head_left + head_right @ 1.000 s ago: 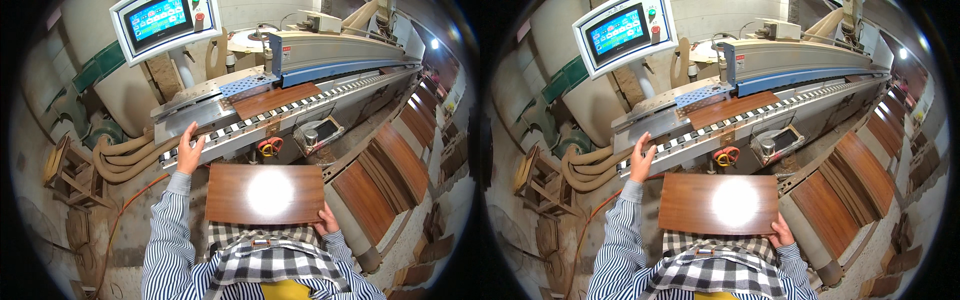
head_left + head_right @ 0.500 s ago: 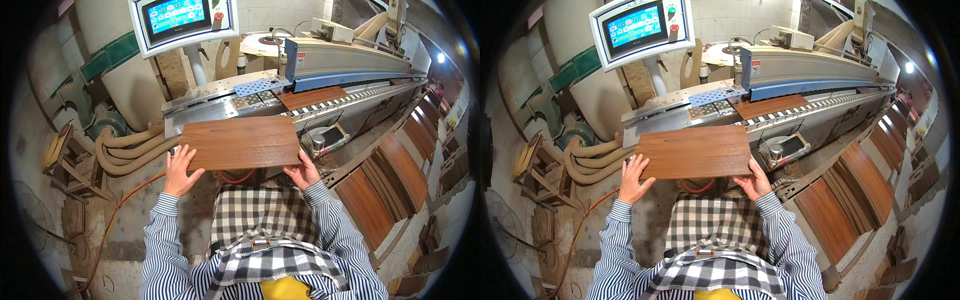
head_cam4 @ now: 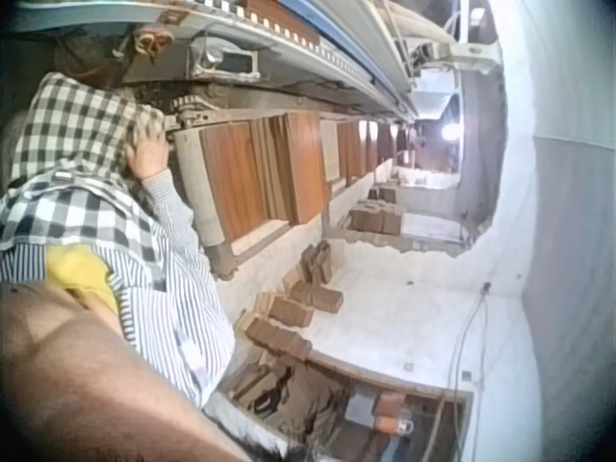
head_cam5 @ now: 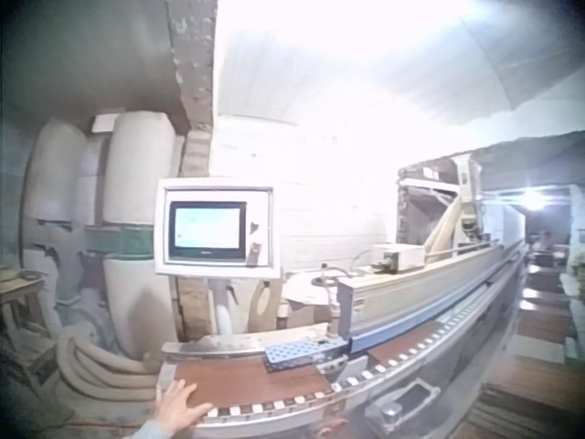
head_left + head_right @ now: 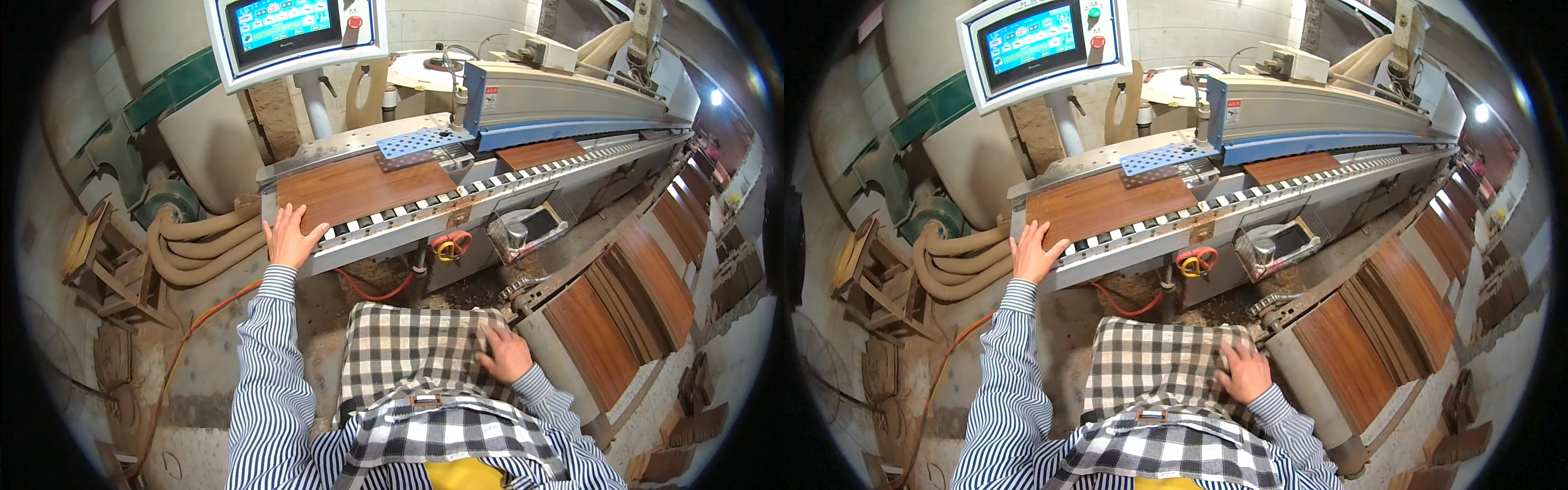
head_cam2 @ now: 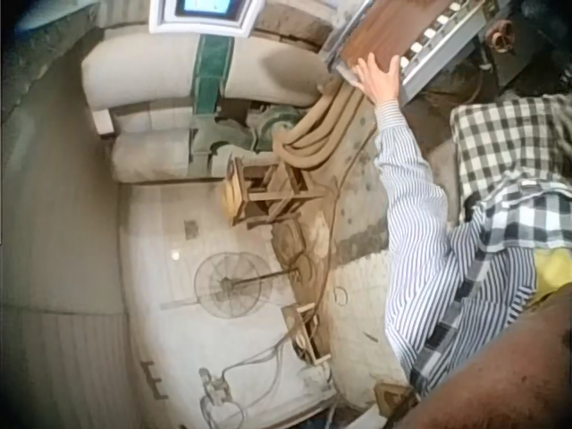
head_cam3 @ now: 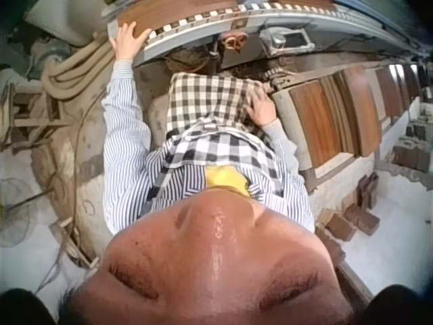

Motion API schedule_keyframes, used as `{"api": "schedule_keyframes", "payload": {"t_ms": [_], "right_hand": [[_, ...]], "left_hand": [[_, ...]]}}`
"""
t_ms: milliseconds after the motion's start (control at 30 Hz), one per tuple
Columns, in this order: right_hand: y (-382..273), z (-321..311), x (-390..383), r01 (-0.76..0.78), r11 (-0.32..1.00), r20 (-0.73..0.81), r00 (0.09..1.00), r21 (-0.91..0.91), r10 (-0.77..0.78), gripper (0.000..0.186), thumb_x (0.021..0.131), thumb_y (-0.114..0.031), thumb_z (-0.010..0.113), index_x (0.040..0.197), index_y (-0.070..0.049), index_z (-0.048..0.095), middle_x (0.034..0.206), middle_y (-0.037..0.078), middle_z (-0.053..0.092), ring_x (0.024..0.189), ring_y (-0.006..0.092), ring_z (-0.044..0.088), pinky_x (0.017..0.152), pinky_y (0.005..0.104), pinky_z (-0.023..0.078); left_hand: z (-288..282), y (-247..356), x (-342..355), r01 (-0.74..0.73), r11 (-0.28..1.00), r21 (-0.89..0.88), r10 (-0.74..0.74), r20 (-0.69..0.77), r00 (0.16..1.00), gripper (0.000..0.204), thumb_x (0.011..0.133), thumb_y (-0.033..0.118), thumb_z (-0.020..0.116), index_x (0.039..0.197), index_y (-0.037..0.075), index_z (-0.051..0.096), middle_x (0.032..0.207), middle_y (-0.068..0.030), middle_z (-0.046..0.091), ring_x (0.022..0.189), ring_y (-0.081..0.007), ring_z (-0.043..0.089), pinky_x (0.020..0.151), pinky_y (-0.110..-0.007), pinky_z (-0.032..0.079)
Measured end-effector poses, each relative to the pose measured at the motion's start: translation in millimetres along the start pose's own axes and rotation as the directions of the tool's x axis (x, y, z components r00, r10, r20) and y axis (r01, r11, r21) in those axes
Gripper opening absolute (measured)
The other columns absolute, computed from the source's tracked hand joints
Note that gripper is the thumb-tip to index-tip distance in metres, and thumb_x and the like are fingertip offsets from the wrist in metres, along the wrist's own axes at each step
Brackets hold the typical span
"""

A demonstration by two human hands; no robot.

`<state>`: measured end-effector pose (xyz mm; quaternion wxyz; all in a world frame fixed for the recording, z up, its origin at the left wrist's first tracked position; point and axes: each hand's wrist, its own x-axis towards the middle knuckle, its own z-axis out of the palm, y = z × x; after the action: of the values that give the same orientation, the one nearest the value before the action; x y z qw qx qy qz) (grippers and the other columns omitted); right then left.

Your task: The person repeatedly places rectangular wooden panels onto a conveyor belt of a woodworking machine, then removes them after processing. The person also briefly interacts with the machine's control panel.

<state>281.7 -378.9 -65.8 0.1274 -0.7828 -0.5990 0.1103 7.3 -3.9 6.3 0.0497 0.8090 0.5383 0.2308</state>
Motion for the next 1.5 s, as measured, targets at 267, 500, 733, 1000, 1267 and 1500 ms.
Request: {"api": "schedule_keyframes", "payload": {"t_ms": [267, 500, 733, 1000, 1267, 1500], "right_hand": [[-5, 51, -23, -0.067, 0.914, 0.229, 0.958, -0.399, 0.171, 0.083, 0.07, -0.044, 0.075, 0.135, -0.005, 0.042, 0.129, 0.034, 0.04, 0.098, 0.0423, 0.059, 0.081, 0.0459, 0.052], [-5, 47, -18, -0.054, 0.93, 0.247, 0.957, -0.364, 0.152, 0.083, 0.073, -0.044, 0.074, 0.136, -0.002, 0.041, 0.131, 0.037, 0.039, 0.096, 0.0431, 0.059, 0.078, 0.044, 0.053], [-4, 45, -20, -0.053, 0.929, 0.214, 0.967, -0.367, 0.14, 0.083, 0.071, -0.044, 0.074, 0.136, -0.003, 0.042, 0.129, 0.036, 0.041, 0.094, 0.0423, 0.059, 0.075, 0.0429, 0.053], [-7, 44, -21, -0.057, 0.933, 0.205, 0.969, -0.355, 0.138, 0.081, 0.073, -0.043, 0.074, 0.136, -0.002, 0.043, 0.13, 0.036, 0.041, 0.095, 0.0407, 0.06, 0.075, 0.0422, 0.054], [-6, 44, -21, -0.061, 0.931, 0.213, 0.966, -0.361, 0.146, 0.081, 0.073, -0.043, 0.074, 0.136, -0.002, 0.042, 0.13, 0.036, 0.041, 0.095, 0.0413, 0.059, 0.076, 0.0425, 0.053], [-4, 43, -21, -0.068, 0.946, 0.212, 0.967, -0.318, 0.141, 0.081, 0.073, -0.041, 0.075, 0.136, -0.002, 0.042, 0.13, 0.036, 0.04, 0.094, 0.0412, 0.06, 0.074, 0.0421, 0.054]], "left_hand": [[9, 0, 6, 0.007, 1.0, -0.021, -0.008, -0.051, 0.999, 0.082, 0.074, 0.063, 0.064, 0.134, 0.01, 0.049, 0.148, -0.0188, 0.032, 0.14, -0.0303, 0.025, 0.113, -0.055, 0.004], [9, -3, 3, 0.051, 0.998, -0.028, -0.052, -0.053, 0.997, 0.086, 0.074, 0.062, 0.065, 0.14, 0.011, 0.042, 0.149, -0.0217, 0.028, 0.141, -0.0335, 0.02, 0.114, -0.054, 0.0], [10, 0, 2, 0.064, 0.998, -0.022, -0.066, -0.064, 0.996, 0.081, 0.076, 0.057, 0.066, 0.138, 0.011, 0.044, 0.149, -0.0218, 0.029, 0.141, -0.0338, 0.021, 0.113, -0.055, 0.003], [12, -2, 2, 0.061, 0.998, -0.021, -0.062, -0.068, 0.996, 0.081, 0.076, 0.057, 0.066, 0.138, 0.011, 0.044, 0.148, -0.0227, 0.029, 0.14, -0.0345, 0.022, 0.113, -0.056, 0.002], [12, -3, 3, 0.061, 0.998, -0.014, -0.062, -0.059, 0.996, 0.081, 0.076, 0.058, 0.065, 0.139, 0.011, 0.044, 0.148, -0.0236, 0.029, 0.14, -0.0359, 0.022, 0.113, -0.056, 0.001], [11, -5, 5, 0.054, 0.998, -0.031, -0.055, -0.025, 0.998, 0.086, 0.075, 0.062, 0.064, 0.14, 0.011, 0.041, 0.149, -0.0243, 0.028, 0.141, -0.0366, 0.02, 0.113, -0.055, -0.002]]}}
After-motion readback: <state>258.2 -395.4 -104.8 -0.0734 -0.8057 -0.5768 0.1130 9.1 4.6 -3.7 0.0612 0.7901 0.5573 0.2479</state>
